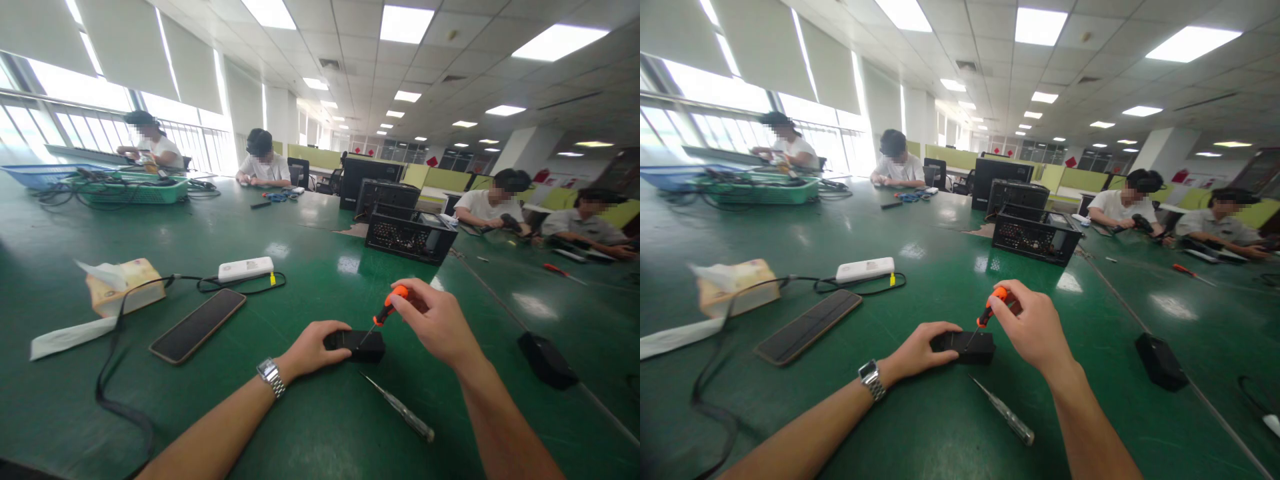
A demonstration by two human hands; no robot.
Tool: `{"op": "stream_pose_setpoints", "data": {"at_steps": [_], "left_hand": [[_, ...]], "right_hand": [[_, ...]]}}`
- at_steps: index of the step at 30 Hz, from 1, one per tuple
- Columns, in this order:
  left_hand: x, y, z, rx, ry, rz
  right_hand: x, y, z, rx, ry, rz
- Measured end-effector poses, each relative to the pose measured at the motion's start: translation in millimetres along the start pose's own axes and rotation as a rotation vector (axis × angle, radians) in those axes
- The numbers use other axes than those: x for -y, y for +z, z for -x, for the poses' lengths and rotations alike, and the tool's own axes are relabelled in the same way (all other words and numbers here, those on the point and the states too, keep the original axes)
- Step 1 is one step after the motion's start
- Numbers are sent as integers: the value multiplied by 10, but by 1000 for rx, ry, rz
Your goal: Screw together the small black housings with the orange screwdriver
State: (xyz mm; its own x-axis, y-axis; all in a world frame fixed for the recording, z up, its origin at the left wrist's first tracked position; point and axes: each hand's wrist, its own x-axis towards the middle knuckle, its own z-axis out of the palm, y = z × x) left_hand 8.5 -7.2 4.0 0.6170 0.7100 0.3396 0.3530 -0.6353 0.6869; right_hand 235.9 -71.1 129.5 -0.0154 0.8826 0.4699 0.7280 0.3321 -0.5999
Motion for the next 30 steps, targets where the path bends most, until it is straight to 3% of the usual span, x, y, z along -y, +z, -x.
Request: {"op": "stream_pose_setpoints", "data": {"at_steps": [3, 12, 20, 26, 30], "left_hand": [[-15, -13, -3, 17, -13, 0], [-35, -17, 0, 18, -20, 8], [-12, -4, -6, 23, -22, 14], [-21, -8, -11, 21, -20, 27], [-15, -5, -11, 17, -19, 27]], "right_hand": [[59, 16, 13, 49, 1, 30], [17, 37, 3, 60, -21, 125], [129, 32, 50, 60, -64, 123], [15, 93, 58, -122, -38, 272], [2, 108, 78, -142, 1, 417]]}}
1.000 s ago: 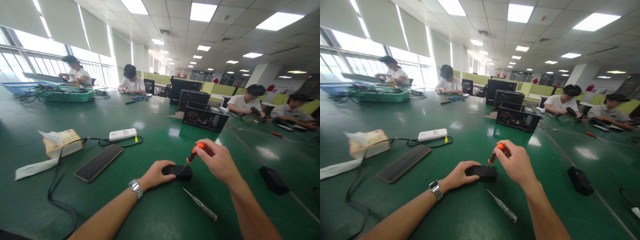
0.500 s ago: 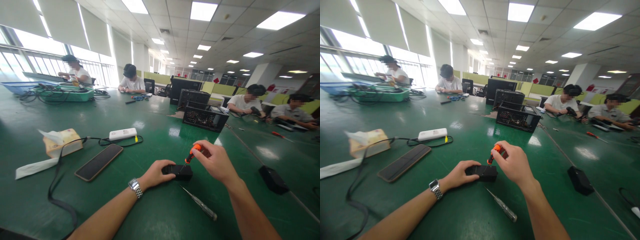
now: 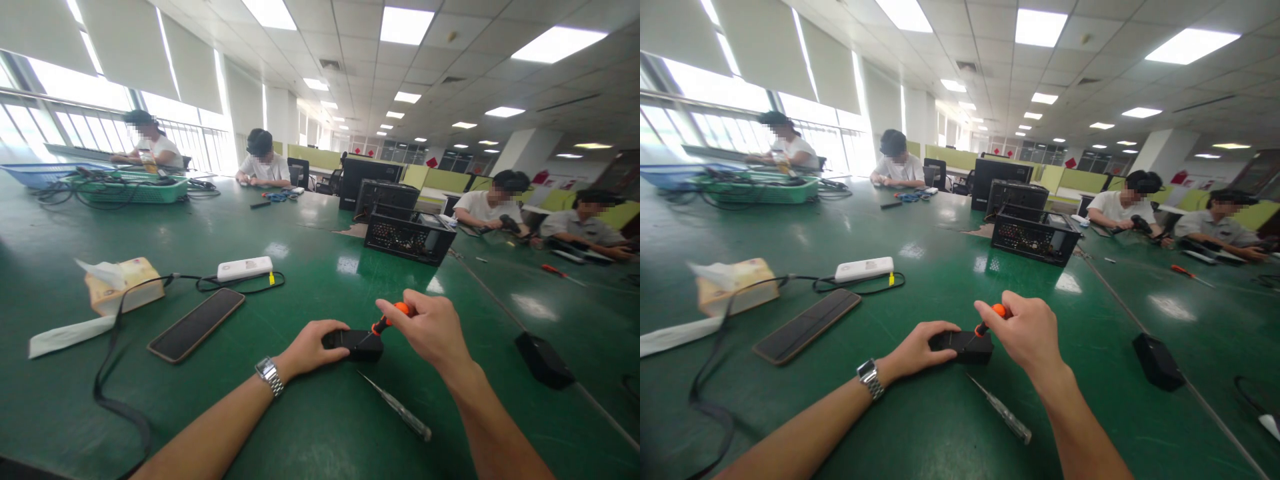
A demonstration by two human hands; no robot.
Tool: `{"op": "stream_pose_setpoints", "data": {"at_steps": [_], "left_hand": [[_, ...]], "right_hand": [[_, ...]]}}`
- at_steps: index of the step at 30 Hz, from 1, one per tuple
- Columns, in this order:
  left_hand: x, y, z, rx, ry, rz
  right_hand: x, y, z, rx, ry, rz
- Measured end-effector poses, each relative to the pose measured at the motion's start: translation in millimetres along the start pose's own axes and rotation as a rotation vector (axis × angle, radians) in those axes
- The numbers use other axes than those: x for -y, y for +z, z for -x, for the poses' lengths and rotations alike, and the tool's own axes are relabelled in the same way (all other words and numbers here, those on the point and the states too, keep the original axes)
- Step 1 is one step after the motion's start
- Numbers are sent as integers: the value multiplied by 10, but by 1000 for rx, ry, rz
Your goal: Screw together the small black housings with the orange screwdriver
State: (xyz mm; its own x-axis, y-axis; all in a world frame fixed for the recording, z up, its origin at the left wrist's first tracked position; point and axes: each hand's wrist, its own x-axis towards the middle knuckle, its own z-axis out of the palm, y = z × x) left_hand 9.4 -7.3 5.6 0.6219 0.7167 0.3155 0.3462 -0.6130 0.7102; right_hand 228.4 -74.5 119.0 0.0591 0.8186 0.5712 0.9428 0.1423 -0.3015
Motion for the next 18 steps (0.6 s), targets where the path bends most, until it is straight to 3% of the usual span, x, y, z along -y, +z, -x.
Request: {"op": "stream_pose_setpoints", "data": {"at_steps": [12, 18], "left_hand": [[18, 17, 10, -8, -6, 5], [0, 7, 9, 2, -13, 8]], "right_hand": [[147, -138, -3, 183, -89, -145], [77, -191, -42, 376, -123, -412]]}}
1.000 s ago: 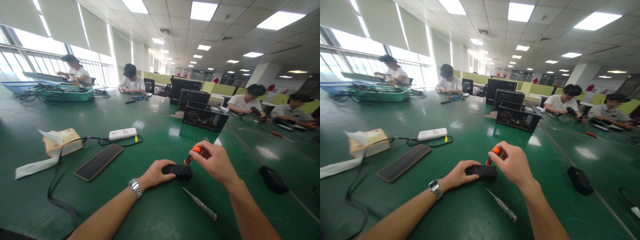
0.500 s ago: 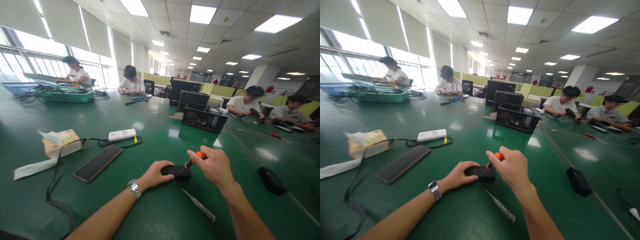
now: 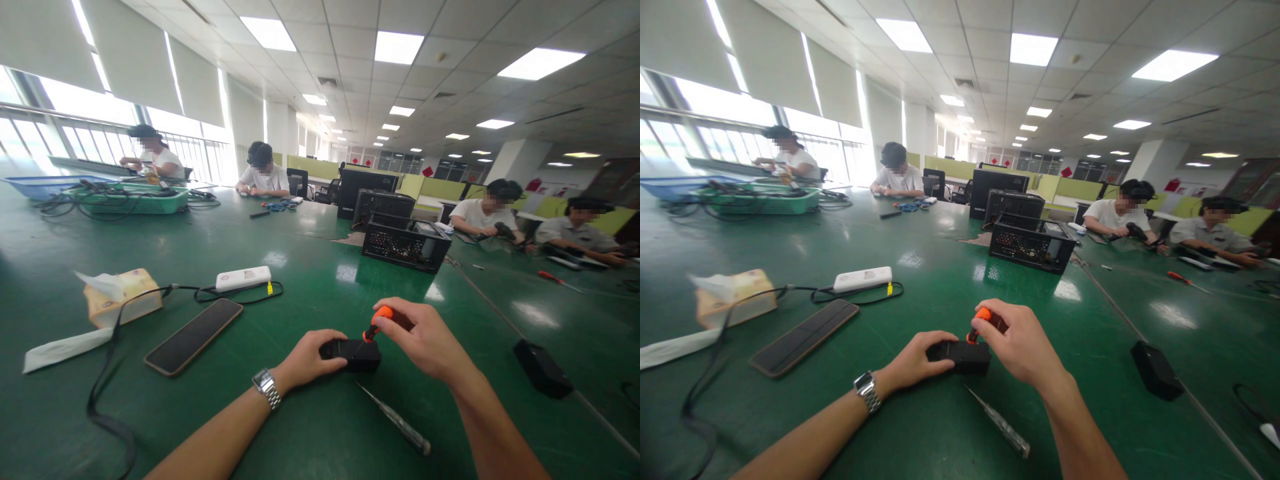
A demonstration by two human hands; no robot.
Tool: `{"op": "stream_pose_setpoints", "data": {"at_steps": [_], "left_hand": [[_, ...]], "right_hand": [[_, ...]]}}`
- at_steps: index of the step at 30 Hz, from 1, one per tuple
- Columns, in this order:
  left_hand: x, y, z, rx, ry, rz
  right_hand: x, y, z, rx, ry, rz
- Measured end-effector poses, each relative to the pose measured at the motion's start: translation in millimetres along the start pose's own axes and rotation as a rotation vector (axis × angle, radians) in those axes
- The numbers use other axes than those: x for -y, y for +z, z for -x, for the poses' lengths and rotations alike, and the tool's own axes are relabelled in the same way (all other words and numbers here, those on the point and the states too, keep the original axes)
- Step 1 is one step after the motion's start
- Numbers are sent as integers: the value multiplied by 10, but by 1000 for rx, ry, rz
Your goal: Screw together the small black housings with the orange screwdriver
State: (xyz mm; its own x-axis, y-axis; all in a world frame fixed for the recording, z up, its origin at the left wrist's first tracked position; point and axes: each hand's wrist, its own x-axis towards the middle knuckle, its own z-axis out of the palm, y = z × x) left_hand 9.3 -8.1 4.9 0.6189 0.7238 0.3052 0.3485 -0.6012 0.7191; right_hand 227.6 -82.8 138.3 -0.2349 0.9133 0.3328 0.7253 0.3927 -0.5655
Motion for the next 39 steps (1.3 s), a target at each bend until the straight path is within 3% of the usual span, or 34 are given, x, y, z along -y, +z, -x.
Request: {"op": "stream_pose_setpoints", "data": {"at_steps": [3, 10, 14, 21, 26, 29, 36, 39], "left_hand": [[-7, -4, 1, 3, 3, -5], [-1, -10, 14, -1, 0, -15], [-26, -14, 15, -3, -2, -29], [-35, -16, 6, -2, 5, -20], [-27, -6, 7, -10, 0, -16], [-34, -13, 8, -7, -11, -20], [-80, -37, 6, 4, -30, -26], [-85, -31, 7, -2, -32, -21]], "right_hand": [[-23, 32, -14, -16, 62, -19], [69, 167, -25, -247, 131, 396], [114, 253, -16, -320, 148, 452], [154, 256, -30, -201, -34, 91], [146, 120, -22, -103, -70, 28], [135, 61, 4, -34, -57, 72], [180, 147, 30, -164, 136, 465], [192, 188, 13, -158, 148, 503]]}}
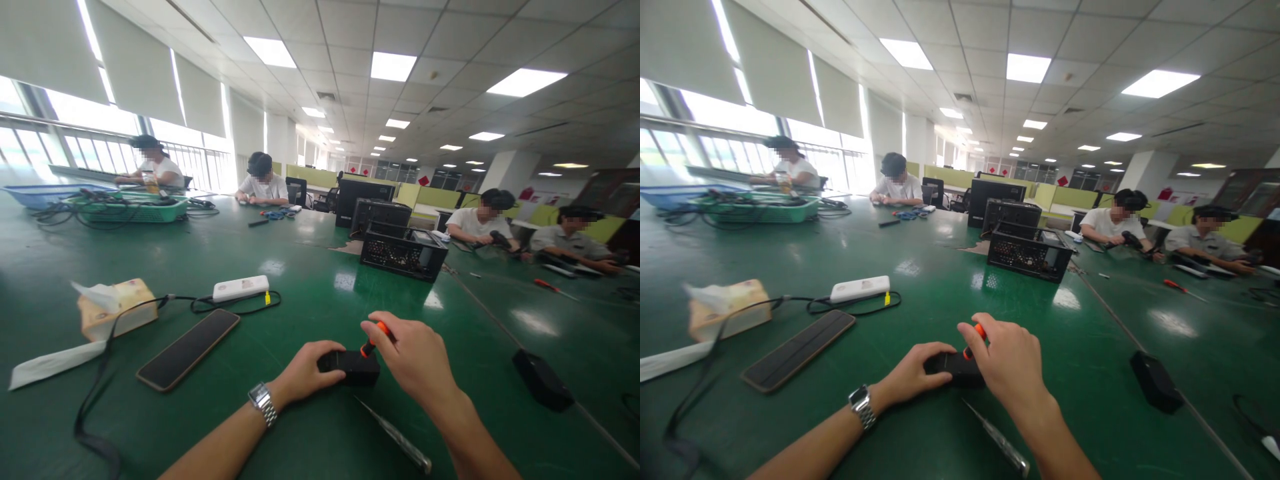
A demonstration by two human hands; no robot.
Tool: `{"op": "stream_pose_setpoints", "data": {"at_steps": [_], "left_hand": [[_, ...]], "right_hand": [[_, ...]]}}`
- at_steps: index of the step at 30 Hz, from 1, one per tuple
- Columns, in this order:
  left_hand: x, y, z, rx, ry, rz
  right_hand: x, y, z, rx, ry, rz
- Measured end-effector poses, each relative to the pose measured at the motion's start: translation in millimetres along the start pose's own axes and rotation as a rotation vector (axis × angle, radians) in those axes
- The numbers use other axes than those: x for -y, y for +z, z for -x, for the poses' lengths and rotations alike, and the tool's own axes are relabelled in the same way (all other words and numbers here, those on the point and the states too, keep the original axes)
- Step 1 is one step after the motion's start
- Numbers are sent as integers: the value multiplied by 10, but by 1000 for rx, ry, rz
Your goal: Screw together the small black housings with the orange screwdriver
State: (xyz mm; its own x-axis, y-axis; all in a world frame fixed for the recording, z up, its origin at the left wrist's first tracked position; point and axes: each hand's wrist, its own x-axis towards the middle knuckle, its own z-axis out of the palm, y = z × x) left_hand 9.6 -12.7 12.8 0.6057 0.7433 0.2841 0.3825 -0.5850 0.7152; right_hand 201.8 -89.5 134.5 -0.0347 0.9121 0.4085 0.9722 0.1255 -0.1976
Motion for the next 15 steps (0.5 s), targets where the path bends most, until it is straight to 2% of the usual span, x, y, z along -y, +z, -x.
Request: {"op": "stream_pose_setpoints", "data": {"at_steps": [6, 15], "left_hand": [[26, 13, 2, 2, 3, 14], [67, 27, 1, -2, -2, 27]], "right_hand": [[-32, -31, -18, 76, -133, -230], [-265, -165, -8, 210, -183, -351]]}}
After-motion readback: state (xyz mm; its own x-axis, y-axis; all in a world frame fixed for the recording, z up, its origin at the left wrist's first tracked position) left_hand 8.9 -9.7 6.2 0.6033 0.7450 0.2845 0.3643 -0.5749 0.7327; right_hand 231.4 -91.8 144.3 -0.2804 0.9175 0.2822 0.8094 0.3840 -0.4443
